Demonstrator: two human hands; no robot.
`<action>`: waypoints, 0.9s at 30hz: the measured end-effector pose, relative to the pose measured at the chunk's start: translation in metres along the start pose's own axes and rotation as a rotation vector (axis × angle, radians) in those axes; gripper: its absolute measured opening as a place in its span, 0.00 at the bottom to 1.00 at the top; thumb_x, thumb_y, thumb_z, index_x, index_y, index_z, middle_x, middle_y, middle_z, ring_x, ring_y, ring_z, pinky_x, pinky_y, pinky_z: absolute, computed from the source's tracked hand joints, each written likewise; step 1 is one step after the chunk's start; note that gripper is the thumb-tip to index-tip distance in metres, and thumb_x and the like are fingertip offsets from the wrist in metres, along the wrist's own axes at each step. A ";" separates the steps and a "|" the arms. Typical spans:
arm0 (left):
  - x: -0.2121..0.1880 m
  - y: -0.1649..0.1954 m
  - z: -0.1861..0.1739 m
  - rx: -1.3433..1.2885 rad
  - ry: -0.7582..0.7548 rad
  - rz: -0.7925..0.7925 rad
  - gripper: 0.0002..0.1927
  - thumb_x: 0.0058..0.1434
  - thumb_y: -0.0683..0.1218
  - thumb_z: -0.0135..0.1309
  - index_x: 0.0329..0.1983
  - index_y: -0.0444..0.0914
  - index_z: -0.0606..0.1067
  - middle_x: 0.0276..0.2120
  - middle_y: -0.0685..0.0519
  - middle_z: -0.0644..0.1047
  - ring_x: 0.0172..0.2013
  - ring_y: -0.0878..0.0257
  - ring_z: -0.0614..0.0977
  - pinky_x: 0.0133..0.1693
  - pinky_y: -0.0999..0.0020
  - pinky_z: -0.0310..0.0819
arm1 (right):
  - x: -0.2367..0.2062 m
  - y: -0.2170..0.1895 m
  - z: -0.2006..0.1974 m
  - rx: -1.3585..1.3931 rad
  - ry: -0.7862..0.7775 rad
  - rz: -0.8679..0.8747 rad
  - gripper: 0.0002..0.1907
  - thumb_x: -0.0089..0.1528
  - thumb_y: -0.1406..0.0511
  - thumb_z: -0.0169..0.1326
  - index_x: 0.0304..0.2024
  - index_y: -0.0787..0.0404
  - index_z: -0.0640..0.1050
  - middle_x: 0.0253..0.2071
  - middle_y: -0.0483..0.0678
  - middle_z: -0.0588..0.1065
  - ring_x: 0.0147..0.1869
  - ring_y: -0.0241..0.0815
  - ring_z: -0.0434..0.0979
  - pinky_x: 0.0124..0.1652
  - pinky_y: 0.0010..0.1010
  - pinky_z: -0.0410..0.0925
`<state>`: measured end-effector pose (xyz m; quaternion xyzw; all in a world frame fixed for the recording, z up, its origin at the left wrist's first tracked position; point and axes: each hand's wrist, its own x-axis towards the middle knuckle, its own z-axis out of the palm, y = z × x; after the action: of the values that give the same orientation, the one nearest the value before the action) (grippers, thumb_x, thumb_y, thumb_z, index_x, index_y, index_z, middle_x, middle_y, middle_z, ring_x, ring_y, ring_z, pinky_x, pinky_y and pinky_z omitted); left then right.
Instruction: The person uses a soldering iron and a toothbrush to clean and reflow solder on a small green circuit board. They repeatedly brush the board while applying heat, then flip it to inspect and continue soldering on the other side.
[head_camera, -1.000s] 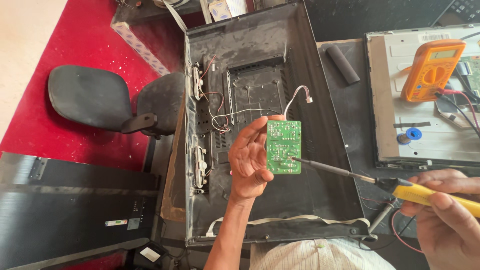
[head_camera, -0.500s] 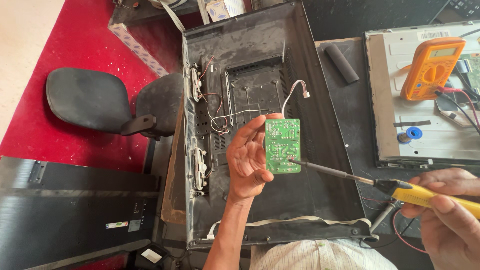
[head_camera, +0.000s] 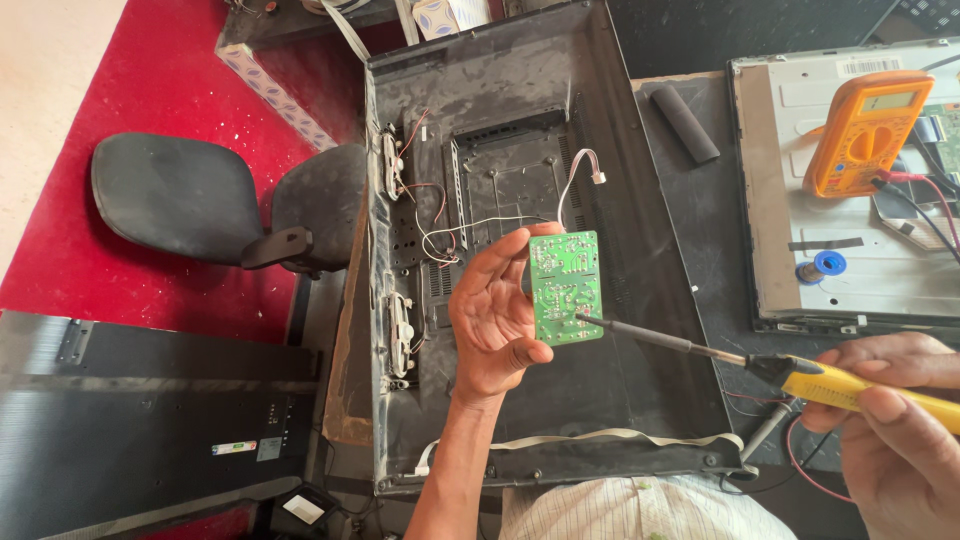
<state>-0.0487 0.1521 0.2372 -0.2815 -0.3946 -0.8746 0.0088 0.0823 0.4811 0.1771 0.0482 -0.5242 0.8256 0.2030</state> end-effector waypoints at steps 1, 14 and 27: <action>0.000 0.000 0.000 0.001 -0.001 -0.001 0.48 0.54 0.45 0.76 0.75 0.34 0.64 0.69 0.38 0.67 0.69 0.56 0.69 0.69 0.59 0.70 | 0.001 0.001 0.000 0.007 0.000 -0.008 0.05 0.73 0.73 0.51 0.47 0.73 0.74 0.44 0.63 0.72 0.52 0.58 0.81 0.45 0.40 0.80; -0.006 0.000 -0.003 0.017 -0.016 0.010 0.48 0.53 0.42 0.76 0.75 0.33 0.65 0.69 0.37 0.67 0.70 0.55 0.70 0.70 0.59 0.69 | -0.004 0.001 0.006 -0.014 0.007 -0.018 0.05 0.73 0.73 0.51 0.47 0.73 0.74 0.44 0.63 0.72 0.53 0.57 0.81 0.46 0.39 0.80; 0.003 0.022 0.015 1.019 -0.062 0.123 0.46 0.51 0.41 0.75 0.71 0.36 0.65 0.63 0.48 0.74 0.63 0.58 0.76 0.65 0.63 0.74 | -0.005 0.014 -0.024 -0.045 0.047 -0.025 0.05 0.72 0.73 0.50 0.46 0.72 0.74 0.44 0.61 0.72 0.47 0.54 0.80 0.48 0.38 0.78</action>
<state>-0.0386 0.1484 0.2620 -0.2901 -0.7534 -0.5605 0.1848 0.0841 0.4955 0.1529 0.0307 -0.5373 0.8118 0.2265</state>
